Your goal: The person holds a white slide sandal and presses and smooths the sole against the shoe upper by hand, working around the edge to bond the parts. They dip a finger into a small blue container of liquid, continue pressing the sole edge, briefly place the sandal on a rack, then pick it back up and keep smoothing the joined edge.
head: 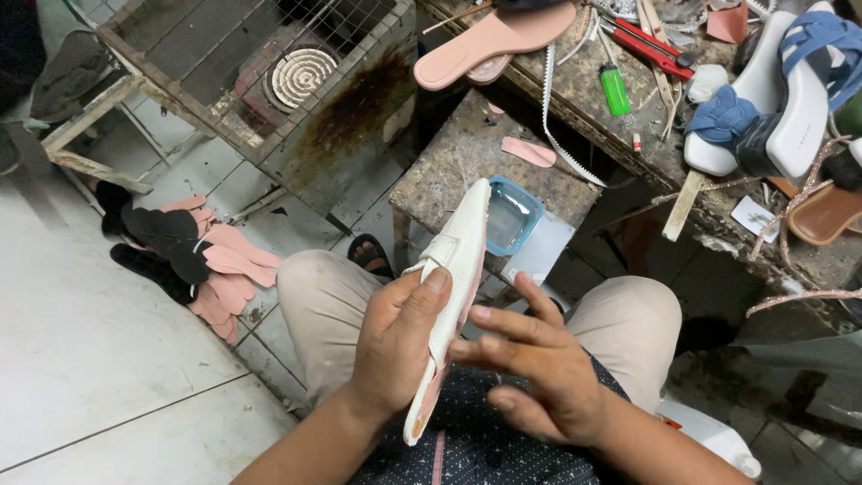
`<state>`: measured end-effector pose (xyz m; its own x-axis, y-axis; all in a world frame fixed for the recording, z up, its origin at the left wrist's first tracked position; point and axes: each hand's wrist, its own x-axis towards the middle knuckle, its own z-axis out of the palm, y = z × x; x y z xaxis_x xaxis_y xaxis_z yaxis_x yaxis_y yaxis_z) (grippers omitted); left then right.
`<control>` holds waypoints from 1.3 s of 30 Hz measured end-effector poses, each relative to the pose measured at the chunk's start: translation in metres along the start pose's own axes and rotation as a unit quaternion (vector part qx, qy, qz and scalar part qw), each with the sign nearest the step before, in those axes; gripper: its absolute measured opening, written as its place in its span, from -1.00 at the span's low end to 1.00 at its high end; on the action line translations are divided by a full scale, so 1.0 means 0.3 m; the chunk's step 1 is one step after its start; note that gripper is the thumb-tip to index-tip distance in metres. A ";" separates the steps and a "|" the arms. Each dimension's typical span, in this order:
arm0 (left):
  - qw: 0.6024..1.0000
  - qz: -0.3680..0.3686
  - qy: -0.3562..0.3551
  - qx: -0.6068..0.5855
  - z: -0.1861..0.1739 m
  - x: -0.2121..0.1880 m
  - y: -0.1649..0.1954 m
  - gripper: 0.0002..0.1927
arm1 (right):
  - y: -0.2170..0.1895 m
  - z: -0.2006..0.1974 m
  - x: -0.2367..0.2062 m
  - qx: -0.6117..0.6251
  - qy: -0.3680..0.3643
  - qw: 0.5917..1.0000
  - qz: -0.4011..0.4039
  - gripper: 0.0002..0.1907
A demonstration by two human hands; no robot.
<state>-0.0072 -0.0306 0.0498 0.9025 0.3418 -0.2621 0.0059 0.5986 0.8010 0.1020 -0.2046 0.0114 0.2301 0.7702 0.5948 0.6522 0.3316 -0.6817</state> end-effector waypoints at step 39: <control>0.995 0.053 0.081 0.030 -0.045 0.016 -0.039 -0.61 | 0.150 -0.034 0.027 -0.041 0.063 0.988 0.136 -0.42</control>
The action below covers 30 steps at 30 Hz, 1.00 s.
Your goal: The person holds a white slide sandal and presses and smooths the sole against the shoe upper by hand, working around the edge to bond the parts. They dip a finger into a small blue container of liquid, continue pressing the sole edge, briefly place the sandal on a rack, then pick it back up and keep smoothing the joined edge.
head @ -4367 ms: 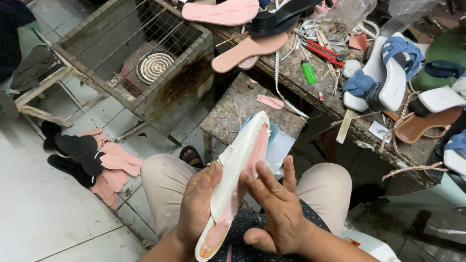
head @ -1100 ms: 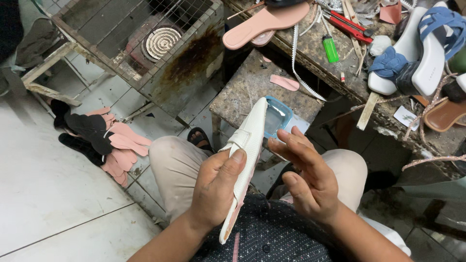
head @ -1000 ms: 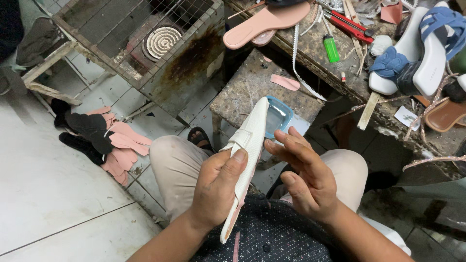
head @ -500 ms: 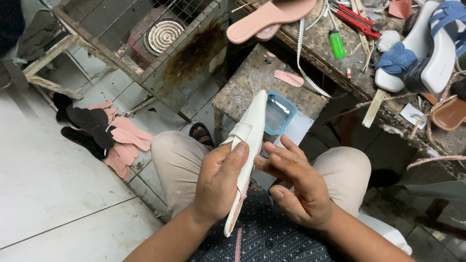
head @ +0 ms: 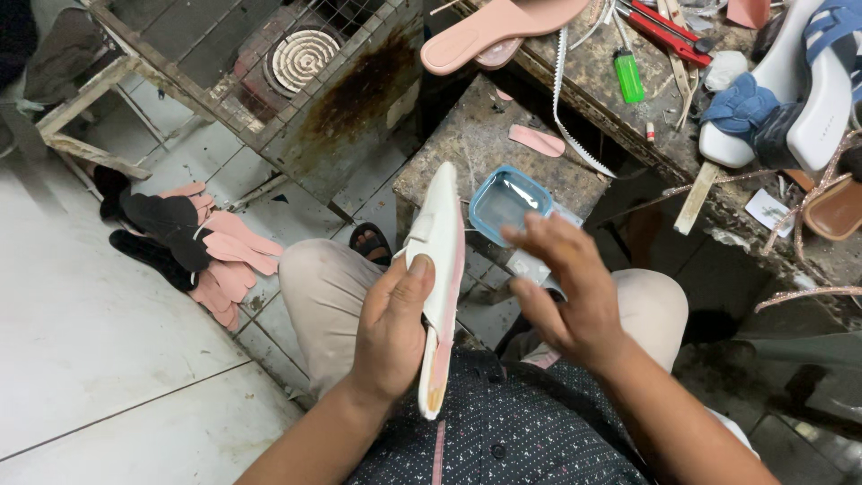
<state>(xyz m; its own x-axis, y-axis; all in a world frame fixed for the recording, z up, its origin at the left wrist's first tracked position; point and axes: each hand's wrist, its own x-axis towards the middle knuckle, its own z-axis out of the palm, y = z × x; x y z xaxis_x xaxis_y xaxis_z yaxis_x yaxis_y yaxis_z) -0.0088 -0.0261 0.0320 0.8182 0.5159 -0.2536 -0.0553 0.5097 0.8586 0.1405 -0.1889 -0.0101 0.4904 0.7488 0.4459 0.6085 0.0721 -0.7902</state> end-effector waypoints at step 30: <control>0.995 0.029 -0.026 -0.095 0.074 0.004 0.024 -0.49 | -0.159 0.032 -0.048 0.123 -0.083 0.986 -0.074 -0.29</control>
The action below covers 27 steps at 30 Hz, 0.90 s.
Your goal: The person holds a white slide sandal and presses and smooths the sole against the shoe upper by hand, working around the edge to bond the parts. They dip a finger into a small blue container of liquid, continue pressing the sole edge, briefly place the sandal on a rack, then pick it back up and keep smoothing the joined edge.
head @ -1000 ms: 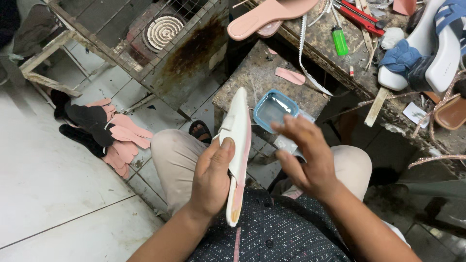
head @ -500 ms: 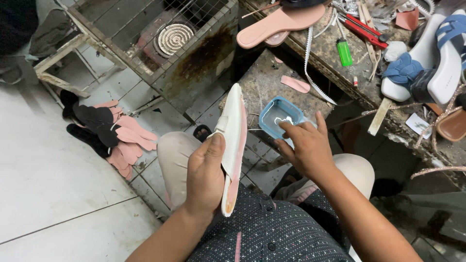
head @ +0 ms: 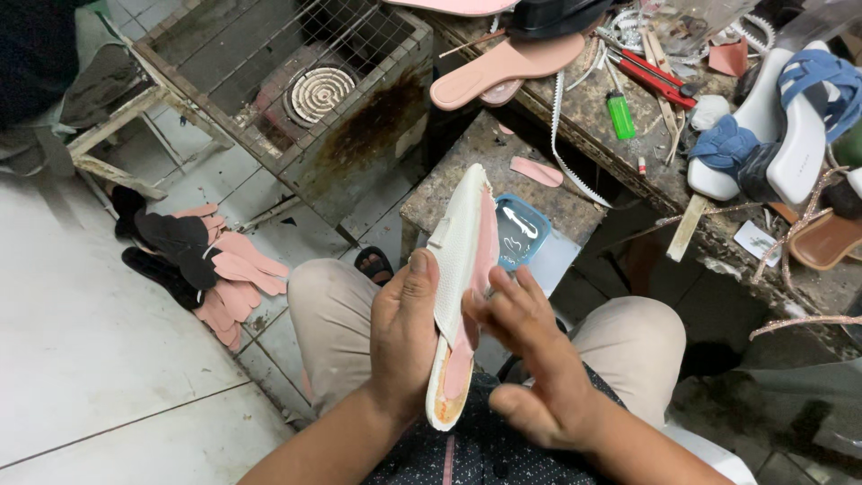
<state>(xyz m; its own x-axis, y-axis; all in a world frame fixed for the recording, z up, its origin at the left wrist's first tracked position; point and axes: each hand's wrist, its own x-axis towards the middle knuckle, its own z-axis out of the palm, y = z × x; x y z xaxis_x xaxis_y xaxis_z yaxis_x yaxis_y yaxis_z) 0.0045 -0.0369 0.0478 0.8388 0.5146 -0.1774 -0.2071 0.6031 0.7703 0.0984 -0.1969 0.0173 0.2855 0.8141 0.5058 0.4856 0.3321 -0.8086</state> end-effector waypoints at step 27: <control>0.987 0.064 0.012 0.146 -0.001 -0.001 0.016 -0.54 | -0.002 -0.012 -0.008 -0.143 0.006 0.987 -0.077 -0.39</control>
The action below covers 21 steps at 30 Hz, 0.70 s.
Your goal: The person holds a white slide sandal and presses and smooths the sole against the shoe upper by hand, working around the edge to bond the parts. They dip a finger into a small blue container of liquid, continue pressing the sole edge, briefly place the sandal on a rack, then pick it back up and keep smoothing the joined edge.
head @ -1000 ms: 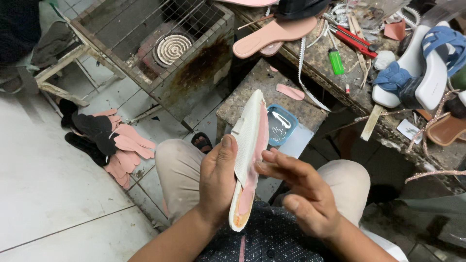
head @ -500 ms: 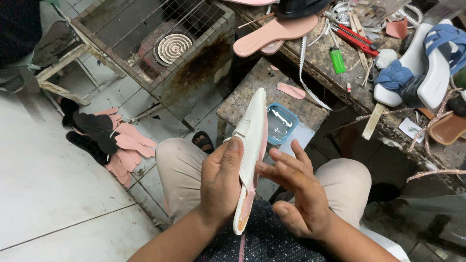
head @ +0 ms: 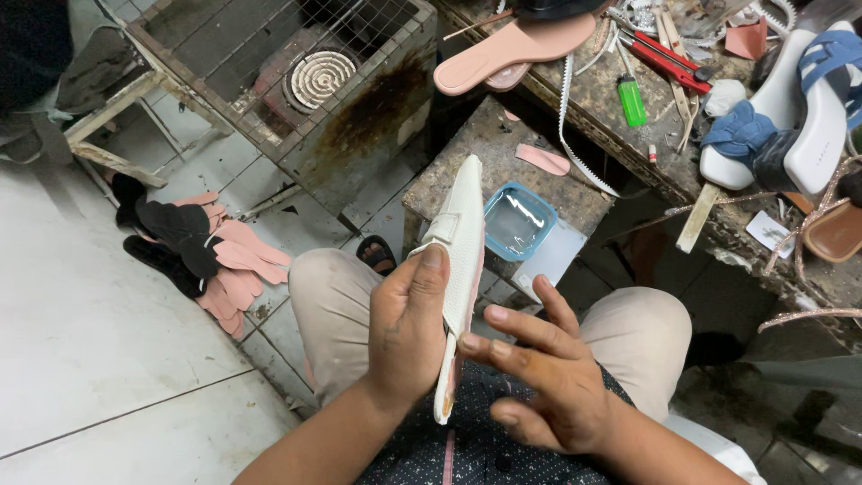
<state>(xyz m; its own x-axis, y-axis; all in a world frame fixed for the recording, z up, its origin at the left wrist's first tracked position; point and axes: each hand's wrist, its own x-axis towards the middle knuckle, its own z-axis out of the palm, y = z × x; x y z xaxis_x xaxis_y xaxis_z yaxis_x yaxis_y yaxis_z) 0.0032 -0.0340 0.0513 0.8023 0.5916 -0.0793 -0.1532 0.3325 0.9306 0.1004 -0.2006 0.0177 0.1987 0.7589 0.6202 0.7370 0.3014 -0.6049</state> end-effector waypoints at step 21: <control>1.000 -0.012 0.003 0.027 0.000 -0.005 -0.006 -0.55 | 0.009 -0.004 0.000 0.054 0.012 0.998 0.036 -0.45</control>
<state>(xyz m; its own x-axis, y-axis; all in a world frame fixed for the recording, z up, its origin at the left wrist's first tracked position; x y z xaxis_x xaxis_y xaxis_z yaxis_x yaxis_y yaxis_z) 0.0023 -0.0356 0.0499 0.8024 0.5878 -0.1032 -0.1027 0.3063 0.9464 0.1031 -0.2004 0.0167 0.2641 0.7676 0.5840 0.6463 0.3086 -0.6979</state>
